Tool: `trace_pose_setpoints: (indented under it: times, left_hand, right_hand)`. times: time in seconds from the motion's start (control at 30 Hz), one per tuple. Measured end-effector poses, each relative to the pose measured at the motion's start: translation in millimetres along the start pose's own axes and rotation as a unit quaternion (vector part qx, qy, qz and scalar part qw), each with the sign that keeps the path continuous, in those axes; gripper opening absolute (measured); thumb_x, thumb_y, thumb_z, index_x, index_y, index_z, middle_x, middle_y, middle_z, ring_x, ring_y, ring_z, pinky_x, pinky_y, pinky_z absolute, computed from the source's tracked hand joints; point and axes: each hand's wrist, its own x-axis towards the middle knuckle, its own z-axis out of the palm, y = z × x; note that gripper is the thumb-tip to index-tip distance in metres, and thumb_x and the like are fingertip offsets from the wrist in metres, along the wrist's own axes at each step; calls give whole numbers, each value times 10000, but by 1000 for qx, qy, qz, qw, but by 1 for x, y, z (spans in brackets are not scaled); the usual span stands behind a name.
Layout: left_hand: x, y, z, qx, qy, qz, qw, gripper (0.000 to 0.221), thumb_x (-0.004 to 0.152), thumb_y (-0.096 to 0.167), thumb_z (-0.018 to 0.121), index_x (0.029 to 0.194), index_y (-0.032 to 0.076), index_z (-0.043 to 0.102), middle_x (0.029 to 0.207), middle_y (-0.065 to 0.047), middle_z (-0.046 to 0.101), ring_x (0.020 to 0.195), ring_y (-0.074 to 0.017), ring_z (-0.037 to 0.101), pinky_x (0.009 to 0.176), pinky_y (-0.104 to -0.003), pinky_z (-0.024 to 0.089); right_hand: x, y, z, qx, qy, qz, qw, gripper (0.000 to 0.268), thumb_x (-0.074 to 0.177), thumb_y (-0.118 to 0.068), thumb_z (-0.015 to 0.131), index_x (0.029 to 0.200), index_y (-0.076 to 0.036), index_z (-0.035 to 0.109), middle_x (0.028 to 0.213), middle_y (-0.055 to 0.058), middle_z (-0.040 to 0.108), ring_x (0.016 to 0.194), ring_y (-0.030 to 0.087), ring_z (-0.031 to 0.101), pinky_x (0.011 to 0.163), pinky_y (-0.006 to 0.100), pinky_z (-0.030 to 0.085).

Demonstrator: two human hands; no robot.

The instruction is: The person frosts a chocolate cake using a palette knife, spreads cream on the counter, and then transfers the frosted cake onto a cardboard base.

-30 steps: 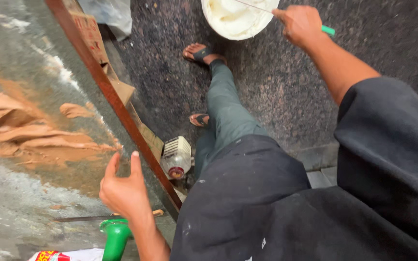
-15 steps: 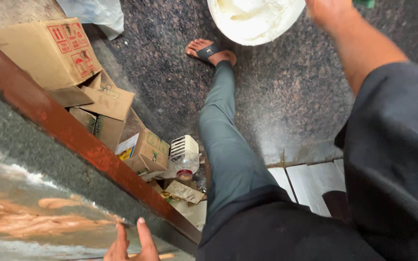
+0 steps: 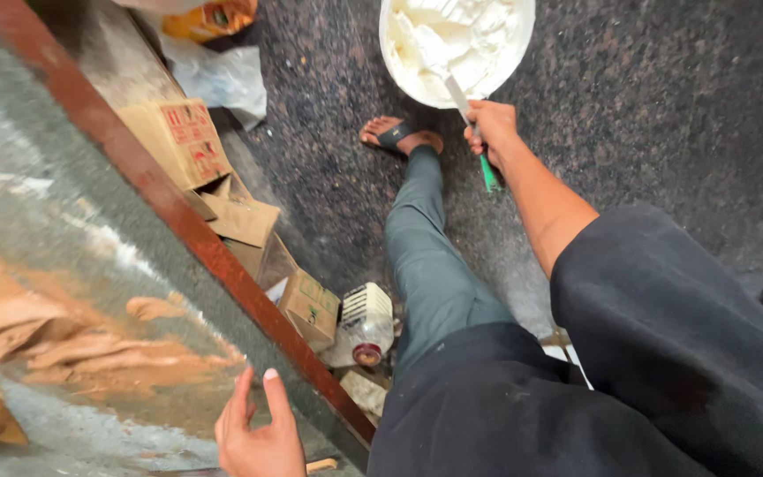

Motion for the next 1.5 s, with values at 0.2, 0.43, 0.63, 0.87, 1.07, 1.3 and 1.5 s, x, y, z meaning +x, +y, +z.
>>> trace_pose_setpoints:
  times: [0.2,0.43,0.63,0.87,1.07,1.3,1.5]
  left_hand:
    - [-23,-22,-14,-223,-108,60,967,384,932,274,766,1269,102,697,1469,-189,576,1342,-326,524,1023,-427,468]
    - [-93,-84,-4,-317,-7,35,948,341,929,245,749,1236,103,705,1483,-182,569,1339,-318,517,1011,-437,467]
    - [-165,-167,26,-319,193,-53,926,281,921,213,756,1158,64,735,1362,-174,631,1314,-348,530,1112,-466,377]
    - [-234,-217,57,-376,220,-194,879,301,922,291,729,1124,68,729,1191,-132,727,1186,-337,628,1071,-450,448]
    - [-245,-242,76,-361,335,-194,848,380,912,260,772,1147,-30,701,1181,-248,696,1141,-446,626,1019,-512,455]
    - [-260,-245,88,-394,401,-198,803,334,925,221,782,1145,-18,703,1162,-232,706,1099,-454,642,980,-519,490]
    - [-253,-235,84,-316,495,-233,775,494,851,200,794,1237,-63,633,1204,-300,648,1114,-498,582,977,-550,442]
  right_hand:
    - [-68,-19,-19,72,-114,-36,990,369,1036,-148,638,1255,143,583,658,109,585,453,174,475,406,343,373]
    - [-209,-54,-46,50,-184,-136,972,436,925,-174,648,1344,-53,633,652,63,584,451,142,445,416,307,342]
    - [-405,-59,-36,-67,-277,-185,941,571,908,-204,652,1433,-10,544,692,21,589,537,115,531,423,276,319]
    - [-570,-42,44,-237,-440,-379,779,572,971,-19,608,1536,-13,513,829,47,618,594,93,473,504,266,357]
    - [-560,19,113,-242,-333,-833,371,459,1040,85,597,1460,-99,598,963,155,673,815,260,636,759,396,532]
    - [-468,68,100,-446,-299,-776,332,420,1006,-50,623,1421,-113,629,1031,238,704,807,391,672,656,409,528]
    - [-478,54,88,-408,-291,-704,503,421,988,-81,615,1409,-67,613,772,85,702,621,83,601,566,275,482]
